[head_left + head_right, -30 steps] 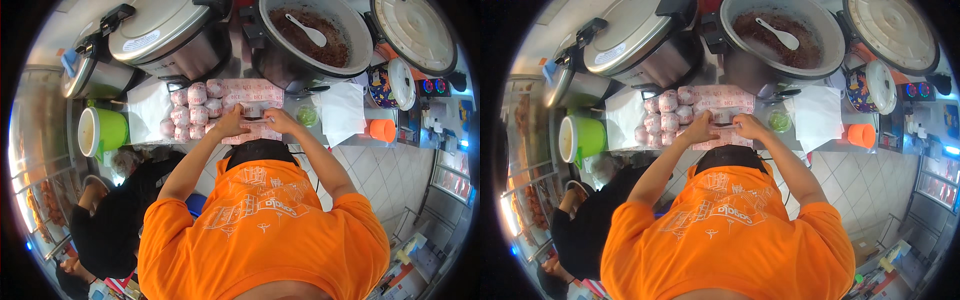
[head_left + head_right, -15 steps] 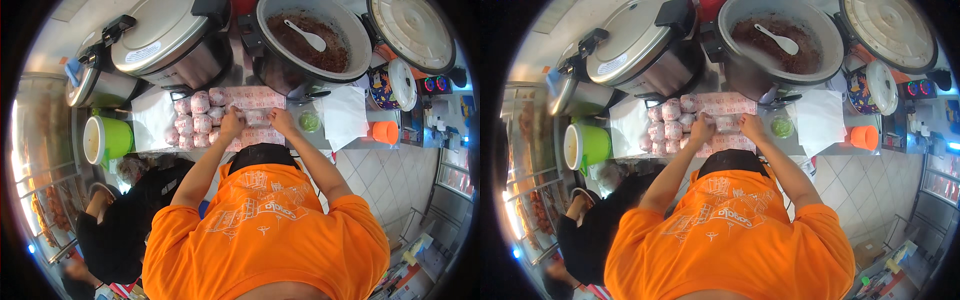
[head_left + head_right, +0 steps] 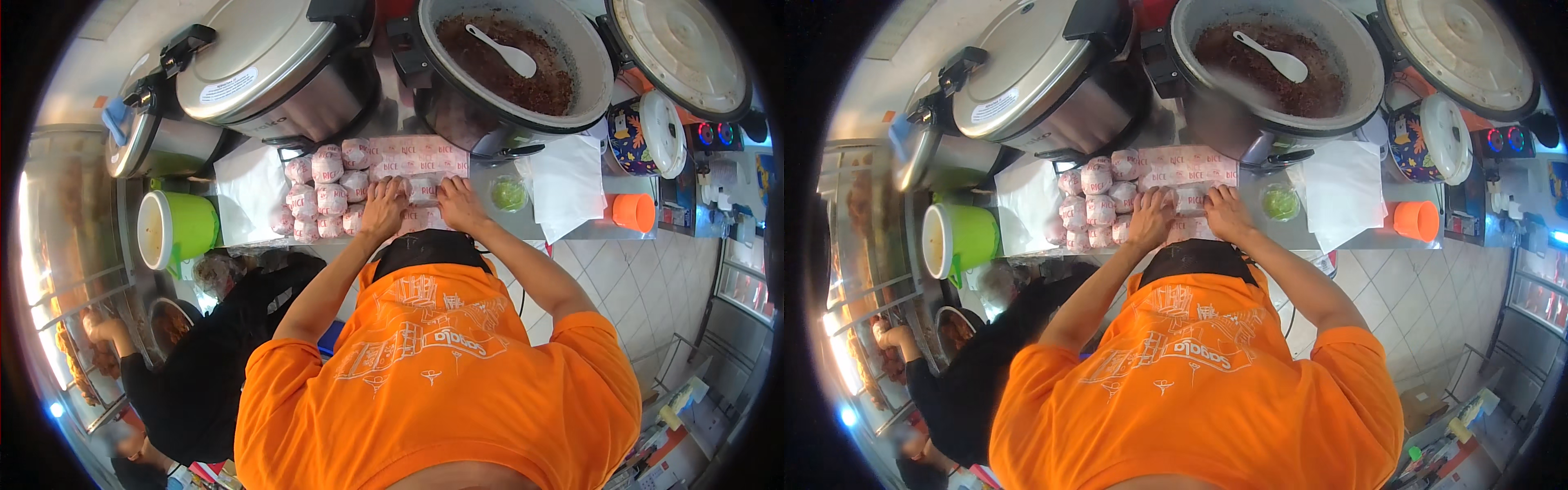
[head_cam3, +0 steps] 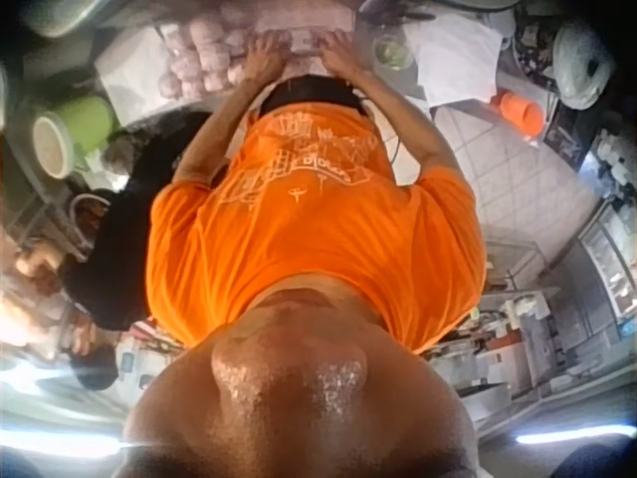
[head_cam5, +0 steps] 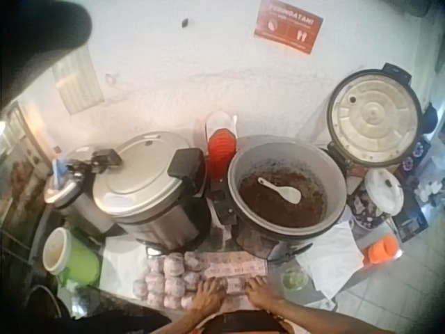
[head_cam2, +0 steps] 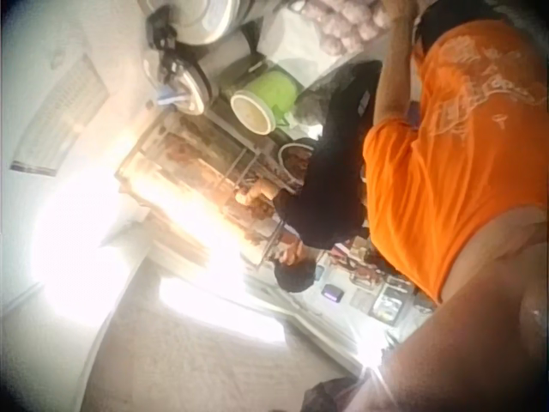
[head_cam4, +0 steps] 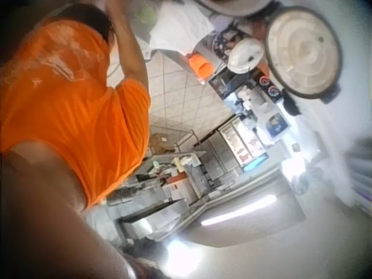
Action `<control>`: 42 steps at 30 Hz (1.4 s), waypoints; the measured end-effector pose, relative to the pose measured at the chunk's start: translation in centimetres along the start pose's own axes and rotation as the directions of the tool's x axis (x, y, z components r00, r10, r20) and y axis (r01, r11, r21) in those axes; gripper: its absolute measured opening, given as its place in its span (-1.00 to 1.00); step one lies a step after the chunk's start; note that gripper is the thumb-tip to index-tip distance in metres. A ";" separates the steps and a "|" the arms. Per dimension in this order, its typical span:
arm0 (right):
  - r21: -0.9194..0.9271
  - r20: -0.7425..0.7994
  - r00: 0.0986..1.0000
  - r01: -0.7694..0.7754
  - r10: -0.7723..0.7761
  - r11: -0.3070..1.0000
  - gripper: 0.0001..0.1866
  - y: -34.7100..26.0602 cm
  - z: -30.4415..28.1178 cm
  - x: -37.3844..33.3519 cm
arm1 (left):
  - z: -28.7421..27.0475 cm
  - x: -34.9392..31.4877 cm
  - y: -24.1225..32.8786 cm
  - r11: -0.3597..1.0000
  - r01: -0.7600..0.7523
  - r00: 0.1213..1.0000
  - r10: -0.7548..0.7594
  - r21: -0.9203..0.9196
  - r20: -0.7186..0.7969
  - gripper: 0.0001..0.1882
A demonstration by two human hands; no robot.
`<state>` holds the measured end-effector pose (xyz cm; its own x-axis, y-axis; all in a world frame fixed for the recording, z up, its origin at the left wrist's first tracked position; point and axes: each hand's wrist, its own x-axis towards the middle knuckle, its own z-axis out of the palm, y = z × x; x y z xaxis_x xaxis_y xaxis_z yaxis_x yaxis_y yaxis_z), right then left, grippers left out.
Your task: Wrapping measured portions of rice in paper to create individual rice balls.
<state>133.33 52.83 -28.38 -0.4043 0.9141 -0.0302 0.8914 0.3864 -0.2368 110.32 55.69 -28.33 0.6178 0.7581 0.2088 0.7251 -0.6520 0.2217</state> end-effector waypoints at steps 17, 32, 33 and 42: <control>0.391 0.124 0.975 -0.220 0.185 0.894 -0.80 2.5 1.7 2.0 | 2.4 1.4 -1.0 0.940 0.311 0.933 -0.274 -0.140 0.233 -0.84; 0.598 0.172 0.910 -0.401 0.378 0.694 -0.81 1.9 1.3 2.5 | 1.8 1.5 0.2 0.932 0.320 0.946 -0.325 -0.171 -0.001 -0.90; 0.647 0.057 0.923 -0.325 0.381 0.690 -0.81 2.1 2.3 2.3 | 1.8 1.6 0.3 0.941 0.306 0.950 -0.312 -0.146 -0.021 -0.90; 0.253 -0.375 0.921 -0.010 0.108 0.967 -0.83 2.3 2.5 2.9 | 1.7 2.5 -1.4 0.941 0.183 0.981 -0.194 -0.285 -0.012 -0.87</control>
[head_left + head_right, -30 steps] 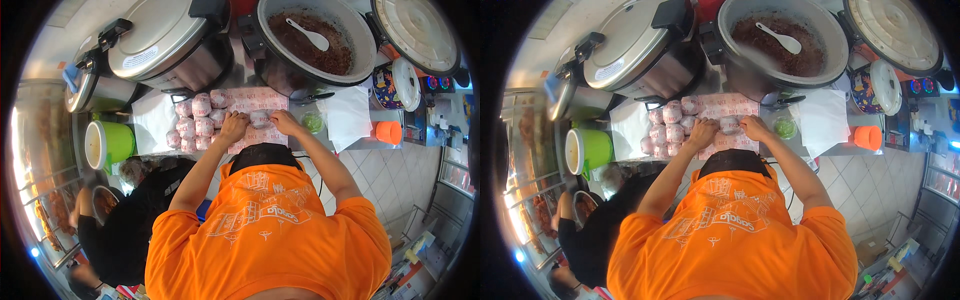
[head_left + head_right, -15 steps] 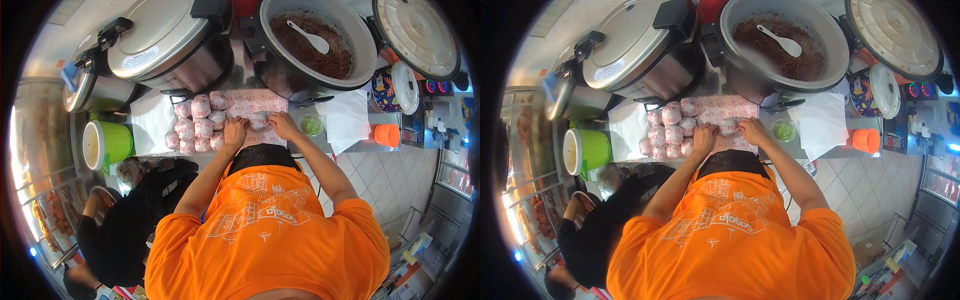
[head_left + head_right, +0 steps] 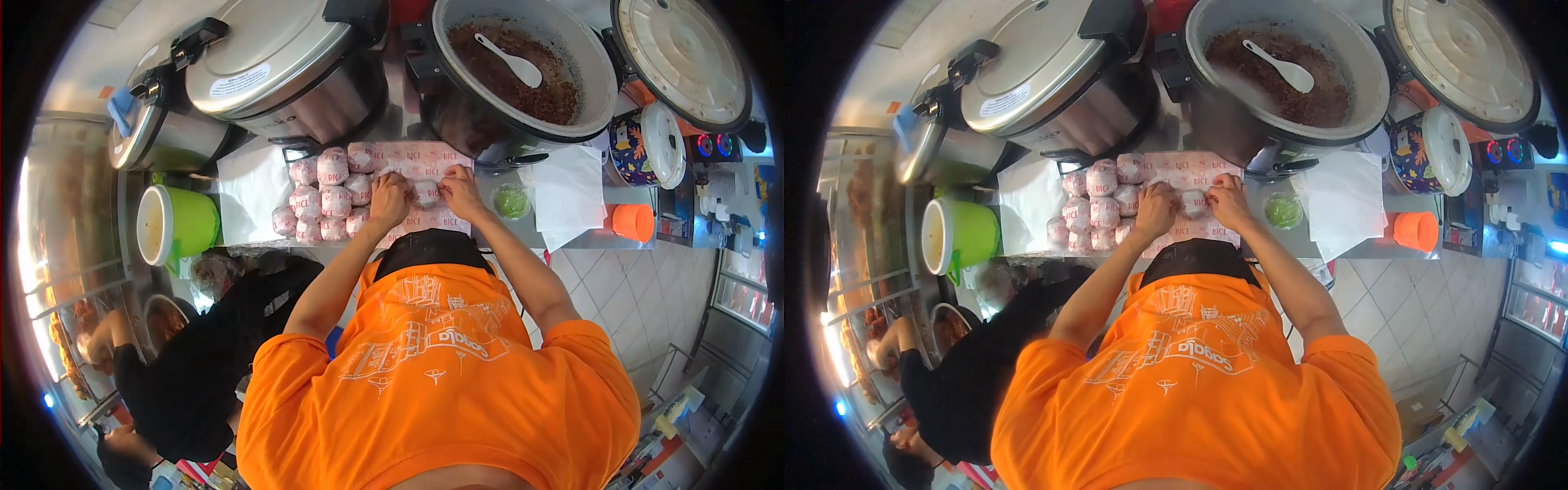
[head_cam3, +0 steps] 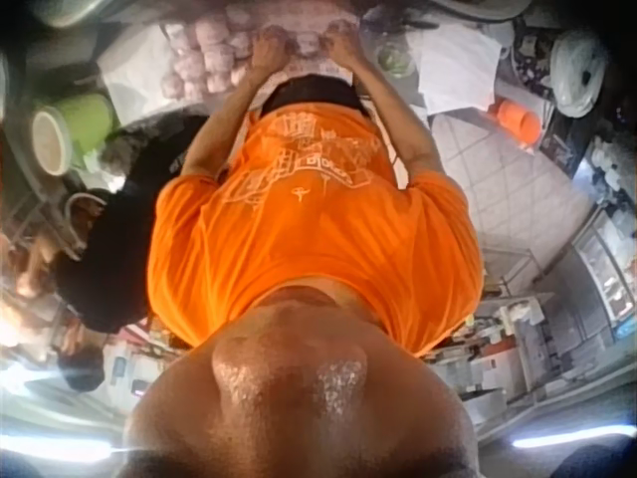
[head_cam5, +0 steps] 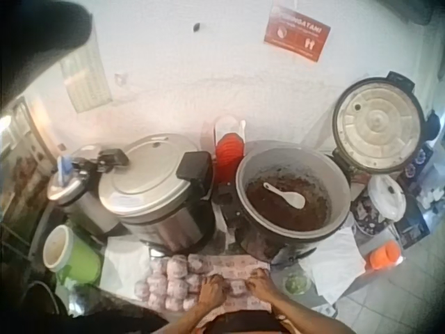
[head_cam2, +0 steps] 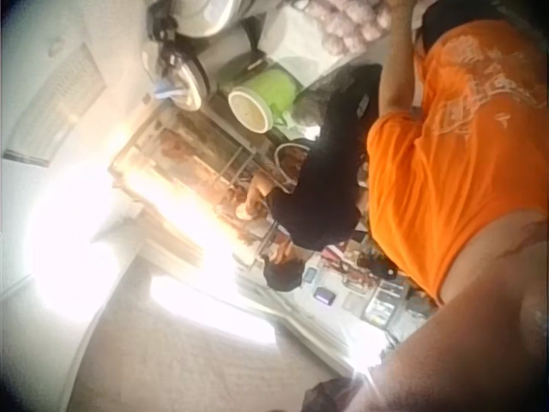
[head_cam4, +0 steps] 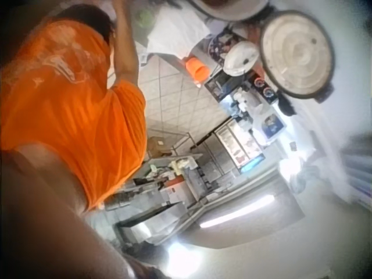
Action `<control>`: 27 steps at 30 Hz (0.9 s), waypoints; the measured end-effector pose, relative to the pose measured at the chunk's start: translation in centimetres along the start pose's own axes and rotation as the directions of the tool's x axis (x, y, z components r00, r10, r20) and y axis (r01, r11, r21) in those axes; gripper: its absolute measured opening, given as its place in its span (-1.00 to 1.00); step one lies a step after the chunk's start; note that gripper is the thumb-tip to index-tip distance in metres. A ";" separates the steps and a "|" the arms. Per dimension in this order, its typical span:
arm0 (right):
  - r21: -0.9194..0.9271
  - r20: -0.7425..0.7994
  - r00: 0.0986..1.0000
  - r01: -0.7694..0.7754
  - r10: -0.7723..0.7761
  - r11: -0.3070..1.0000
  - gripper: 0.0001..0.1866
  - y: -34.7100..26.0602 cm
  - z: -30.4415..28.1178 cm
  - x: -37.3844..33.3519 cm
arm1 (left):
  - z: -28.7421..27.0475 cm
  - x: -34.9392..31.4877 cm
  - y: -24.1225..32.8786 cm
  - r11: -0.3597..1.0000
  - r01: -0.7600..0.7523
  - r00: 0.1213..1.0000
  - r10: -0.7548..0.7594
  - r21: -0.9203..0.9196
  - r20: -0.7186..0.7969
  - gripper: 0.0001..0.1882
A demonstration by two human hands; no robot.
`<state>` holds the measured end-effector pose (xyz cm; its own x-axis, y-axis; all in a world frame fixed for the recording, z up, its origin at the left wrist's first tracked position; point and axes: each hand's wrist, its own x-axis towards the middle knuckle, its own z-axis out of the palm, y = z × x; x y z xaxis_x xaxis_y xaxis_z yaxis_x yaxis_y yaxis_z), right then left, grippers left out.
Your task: Wrapping measured portions of rice in paper to create individual rice balls.
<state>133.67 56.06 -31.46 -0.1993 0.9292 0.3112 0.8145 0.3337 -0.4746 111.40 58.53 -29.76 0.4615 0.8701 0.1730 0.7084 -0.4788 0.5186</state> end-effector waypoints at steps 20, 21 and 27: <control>0.870 0.465 0.876 -0.426 0.128 -0.248 -0.75 -10.2 -11.8 5.3 | -14.3 -0.3 7.7 0.016 0.241 0.963 -0.129 -0.970 0.237 -0.42; 0.868 0.469 0.875 -0.430 0.124 -0.249 -0.75 -10.0 -12.2 5.2 | -14.7 -0.4 7.8 0.082 0.259 0.961 -0.123 -0.963 0.248 -0.44; 0.829 0.504 0.810 -0.552 0.299 0.097 -0.71 -11.6 -15.9 5.1 | -15.6 -0.9 9.8 0.247 0.312 0.939 -0.228 -0.917 0.258 -0.45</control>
<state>131.88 54.41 -11.23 -0.1924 0.9327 -0.3052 -0.2628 -0.3486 -0.8997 109.59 54.93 -11.80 0.4098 0.8959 -0.1717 -0.1712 0.2605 0.9502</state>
